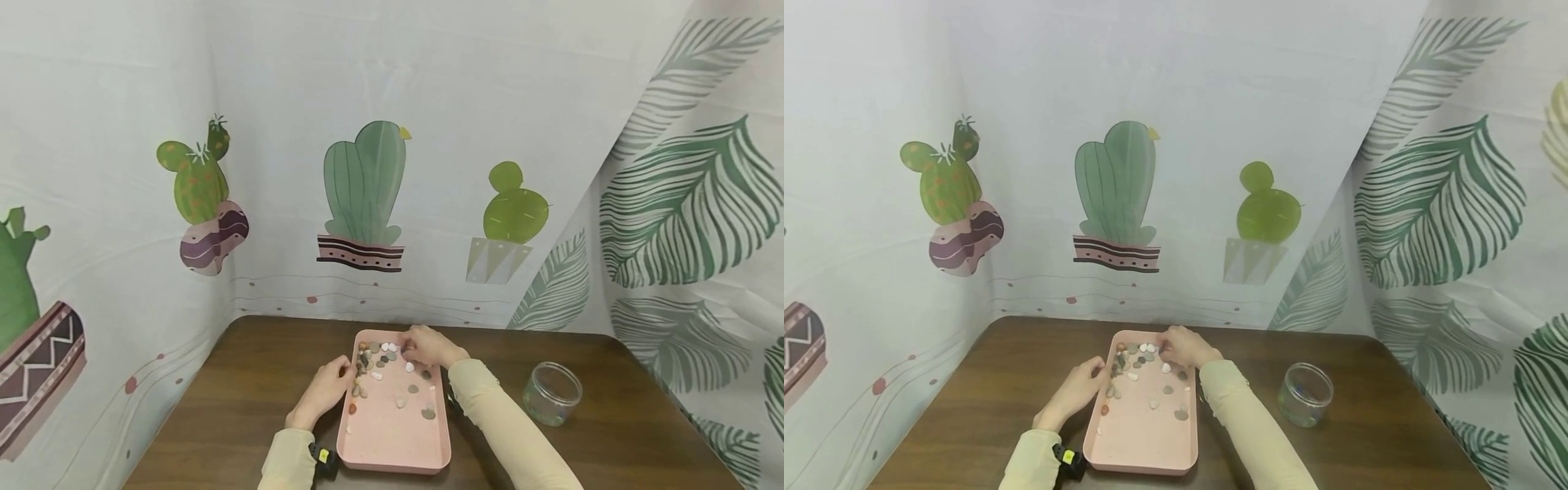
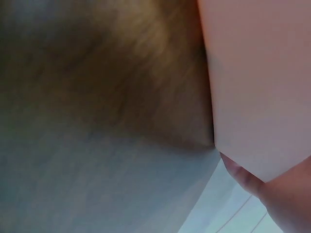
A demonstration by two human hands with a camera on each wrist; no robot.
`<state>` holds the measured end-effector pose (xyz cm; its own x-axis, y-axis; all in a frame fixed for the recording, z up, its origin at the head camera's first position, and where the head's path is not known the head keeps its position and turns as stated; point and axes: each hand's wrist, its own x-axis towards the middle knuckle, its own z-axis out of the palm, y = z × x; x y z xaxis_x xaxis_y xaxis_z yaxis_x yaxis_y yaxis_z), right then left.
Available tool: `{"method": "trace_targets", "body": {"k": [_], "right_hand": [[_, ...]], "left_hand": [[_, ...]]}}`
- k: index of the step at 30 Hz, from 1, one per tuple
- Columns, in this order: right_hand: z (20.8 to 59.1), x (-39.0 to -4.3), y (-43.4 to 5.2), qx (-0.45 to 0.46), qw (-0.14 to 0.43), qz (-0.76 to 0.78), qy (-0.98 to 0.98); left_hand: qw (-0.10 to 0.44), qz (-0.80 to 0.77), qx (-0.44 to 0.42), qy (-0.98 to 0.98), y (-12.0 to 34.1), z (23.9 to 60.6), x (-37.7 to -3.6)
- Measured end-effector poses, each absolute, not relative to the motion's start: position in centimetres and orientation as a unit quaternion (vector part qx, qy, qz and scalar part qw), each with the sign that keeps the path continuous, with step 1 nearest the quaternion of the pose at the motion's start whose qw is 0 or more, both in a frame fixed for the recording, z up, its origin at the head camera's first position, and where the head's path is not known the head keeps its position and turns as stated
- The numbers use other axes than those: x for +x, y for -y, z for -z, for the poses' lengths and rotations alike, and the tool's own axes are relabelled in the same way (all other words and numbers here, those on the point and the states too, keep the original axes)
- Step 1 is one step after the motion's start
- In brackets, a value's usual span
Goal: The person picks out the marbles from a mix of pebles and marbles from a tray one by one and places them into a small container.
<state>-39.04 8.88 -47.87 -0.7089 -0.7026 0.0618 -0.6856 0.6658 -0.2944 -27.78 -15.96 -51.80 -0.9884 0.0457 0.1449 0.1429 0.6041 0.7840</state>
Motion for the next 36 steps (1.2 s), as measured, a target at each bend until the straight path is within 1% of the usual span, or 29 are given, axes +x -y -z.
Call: {"method": "trace_targets", "body": {"k": [6, 11, 16, 23, 29, 33, 36], "right_hand": [[47.4, -39.1, -9.6, -0.365, 0.027, 0.155, -0.918], [46.9, -39.3, -10.2, -0.372, 0.025, 0.162, -0.914], [46.6, -39.3, -10.9, -0.368, 0.006, 0.166, -0.915], [47.0, -39.0, -12.1, -0.366, 0.001, 0.168, -0.916], [46.6, -38.7, -13.0, -0.338, -0.004, 0.188, -0.922], [46.2, -38.2, -13.6, -0.322, -0.006, 0.181, -0.929], [45.8, -37.9, -13.8, -0.314, -0.024, 0.166, -0.935]], "left_hand": [[0.058, 0.442, -0.057, 0.893, 15.9, 51.7, -27.8], [0.062, 0.437, -0.056, 0.895, 15.8, 51.7, -27.8], [0.067, 0.44, -0.055, 0.894, 15.7, 51.7, -28.0], [0.054, 0.437, -0.05, 0.896, 15.4, 52.0, -27.8], [0.066, 0.438, -0.055, 0.895, 15.5, 52.1, -27.9], [0.057, 0.438, -0.054, 0.896, 15.8, 52.0, -27.7], [0.052, 0.439, -0.049, 0.895, 16.0, 51.8, -27.7]]}}
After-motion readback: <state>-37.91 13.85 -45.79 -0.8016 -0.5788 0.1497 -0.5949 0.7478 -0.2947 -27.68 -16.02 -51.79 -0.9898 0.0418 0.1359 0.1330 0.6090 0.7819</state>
